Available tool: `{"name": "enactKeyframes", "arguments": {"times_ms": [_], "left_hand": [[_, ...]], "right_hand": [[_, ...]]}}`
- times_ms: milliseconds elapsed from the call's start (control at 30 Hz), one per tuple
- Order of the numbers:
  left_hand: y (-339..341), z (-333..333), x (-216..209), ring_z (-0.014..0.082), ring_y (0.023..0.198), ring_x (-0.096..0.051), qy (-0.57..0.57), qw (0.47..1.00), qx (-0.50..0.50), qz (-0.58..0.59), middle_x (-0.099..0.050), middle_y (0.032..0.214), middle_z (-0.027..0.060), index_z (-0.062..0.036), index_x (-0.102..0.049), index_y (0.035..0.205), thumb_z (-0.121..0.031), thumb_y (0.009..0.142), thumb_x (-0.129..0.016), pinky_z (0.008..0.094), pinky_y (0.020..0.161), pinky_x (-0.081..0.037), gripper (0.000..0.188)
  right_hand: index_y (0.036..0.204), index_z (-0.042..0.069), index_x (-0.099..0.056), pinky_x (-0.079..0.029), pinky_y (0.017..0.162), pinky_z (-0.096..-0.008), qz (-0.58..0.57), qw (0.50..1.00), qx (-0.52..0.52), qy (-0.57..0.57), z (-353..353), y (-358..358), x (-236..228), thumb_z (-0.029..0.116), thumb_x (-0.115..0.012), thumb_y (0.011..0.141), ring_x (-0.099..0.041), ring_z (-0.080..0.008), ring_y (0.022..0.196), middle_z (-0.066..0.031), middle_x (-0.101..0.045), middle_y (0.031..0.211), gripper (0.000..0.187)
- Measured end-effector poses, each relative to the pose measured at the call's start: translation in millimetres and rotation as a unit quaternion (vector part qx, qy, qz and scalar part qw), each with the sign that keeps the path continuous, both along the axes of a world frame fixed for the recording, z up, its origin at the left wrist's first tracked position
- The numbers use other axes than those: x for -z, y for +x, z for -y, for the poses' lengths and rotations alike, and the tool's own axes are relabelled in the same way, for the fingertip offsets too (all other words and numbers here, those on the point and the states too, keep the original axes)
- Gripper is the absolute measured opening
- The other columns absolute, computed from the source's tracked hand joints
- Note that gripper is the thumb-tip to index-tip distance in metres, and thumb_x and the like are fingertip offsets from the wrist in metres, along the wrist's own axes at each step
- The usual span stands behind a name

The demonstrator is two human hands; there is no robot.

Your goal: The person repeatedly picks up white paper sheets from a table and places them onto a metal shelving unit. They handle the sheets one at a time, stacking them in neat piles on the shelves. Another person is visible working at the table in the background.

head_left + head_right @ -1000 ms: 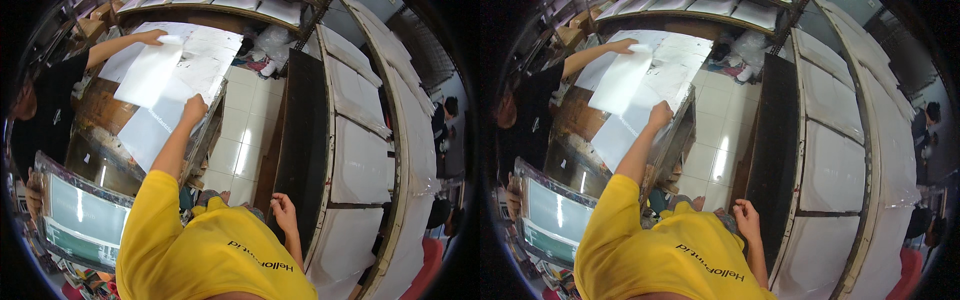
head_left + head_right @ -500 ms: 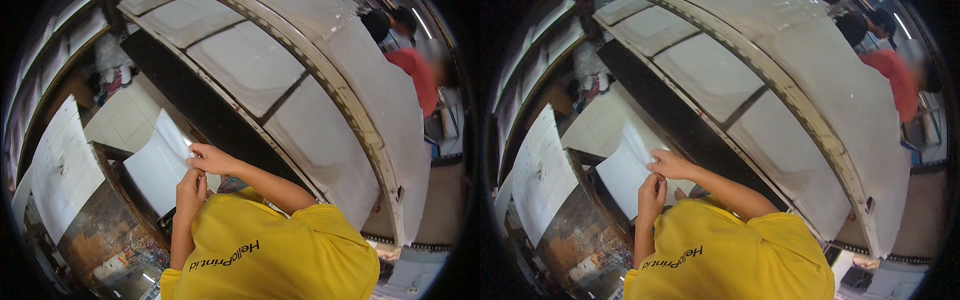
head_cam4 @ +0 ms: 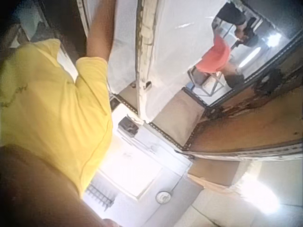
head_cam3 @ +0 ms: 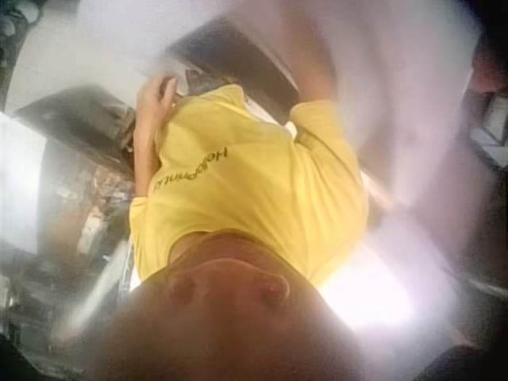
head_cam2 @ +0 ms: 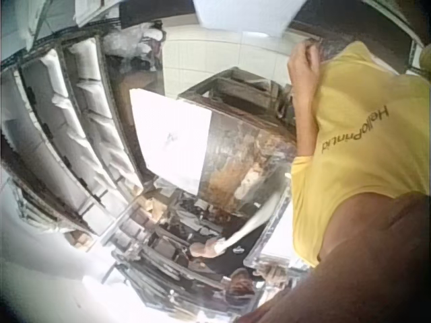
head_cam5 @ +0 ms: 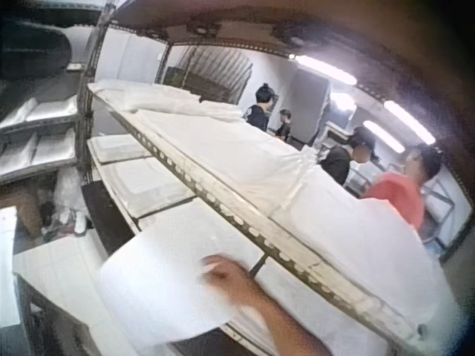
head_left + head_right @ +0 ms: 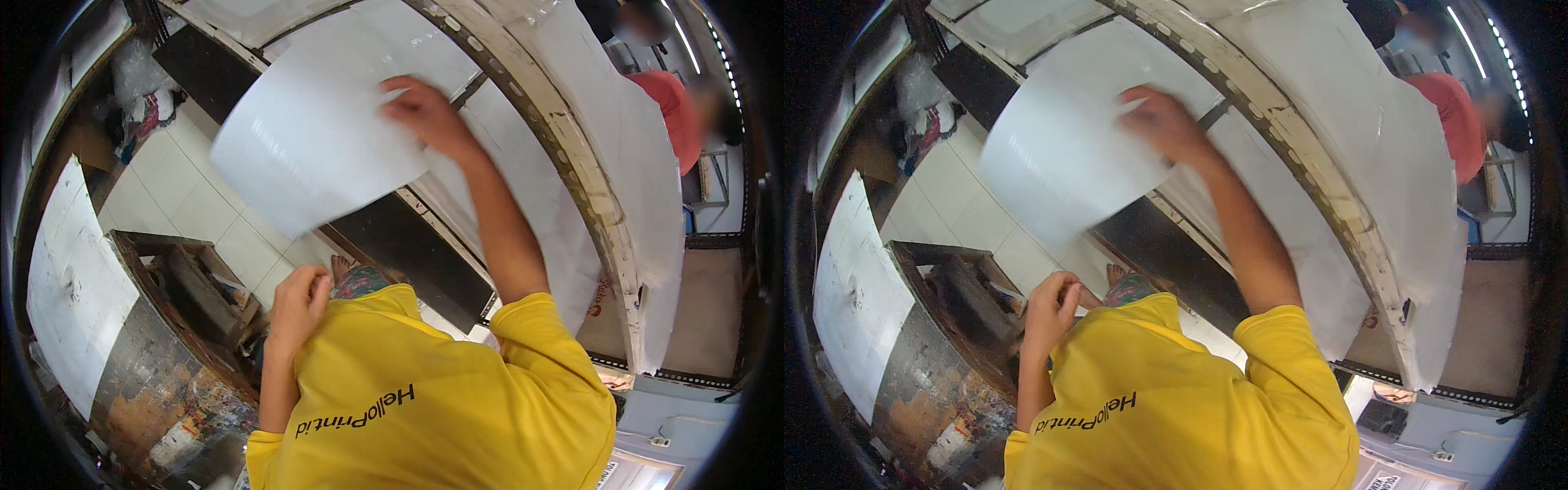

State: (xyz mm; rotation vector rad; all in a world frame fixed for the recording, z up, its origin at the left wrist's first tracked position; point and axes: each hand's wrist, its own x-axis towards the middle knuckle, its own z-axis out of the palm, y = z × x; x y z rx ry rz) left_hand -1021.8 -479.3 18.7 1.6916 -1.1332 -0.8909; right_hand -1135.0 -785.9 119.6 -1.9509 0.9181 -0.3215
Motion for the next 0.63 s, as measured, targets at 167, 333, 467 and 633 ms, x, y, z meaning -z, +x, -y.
{"name": "enactKeyframes", "arguments": {"times_ms": [167, 333, 467, 633], "left_hand": [[13.9, -27.3, 104.8, 0.0374, 0.074, -0.064, 0.121, 0.989, -0.079, 0.011, -0.065, 0.081, 0.02, 0.0004, -0.062, 0.094, -0.016, 0.09, -0.063, 0.042, 0.067, -0.05, 0.017], [19.3, -98.6, 225.7, 0.0414, 0.078, -0.064, 0.228, 0.964, -0.133, 0.011, -0.065, 0.08, 0.0221, 0.0013, -0.06, 0.092, -0.019, 0.089, -0.061, 0.0453, 0.069, -0.05, 0.021], [9.7, -131.3, 253.3, 0.0417, 0.085, -0.064, 0.336, 0.931, -0.141, -0.005, -0.065, 0.087, 0.023, 0.0016, -0.06, 0.092, -0.02, 0.091, -0.058, 0.0467, 0.074, -0.049, 0.022], [-15.7, -161.1, 283.6, 0.0338, 0.073, -0.059, 0.33, 0.93, -0.16, -0.028, -0.061, 0.079, 0.0191, 0.0016, -0.056, 0.089, -0.022, 0.094, -0.057, 0.0432, 0.071, -0.047, 0.024]], "right_hand": [[0.112, 0.009, -0.063, -0.034, 0.05, -0.0233, 0.146, 0.962, 0.22, -0.07, 95.3, -147.4, 19.2, 0.023, -0.075, 0.085, -0.04, -0.0046, 0.058, 0.0049, -0.053, 0.073, 0.033], [0.091, 0.016, -0.061, -0.029, 0.042, -0.0216, 0.076, 0.92, 0.38, -0.049, 136.0, -280.5, 32.7, 0.02, -0.076, 0.085, -0.037, -0.0039, 0.05, 0.0076, -0.045, 0.064, 0.016], [0.092, 0.018, -0.061, -0.03, 0.041, -0.0206, 0.022, 0.845, 0.535, -0.018, 194.2, -443.5, 87.5, 0.019, -0.072, 0.085, -0.041, -0.0042, 0.049, 0.0068, -0.048, 0.064, 0.013], [0.102, 0.012, -0.062, -0.035, 0.043, -0.0249, -0.104, 0.818, 0.562, -0.06, 186.9, -474.3, 102.6, 0.018, -0.07, 0.083, -0.047, -0.0079, 0.053, 0.0025, -0.053, 0.067, 0.021]]}}
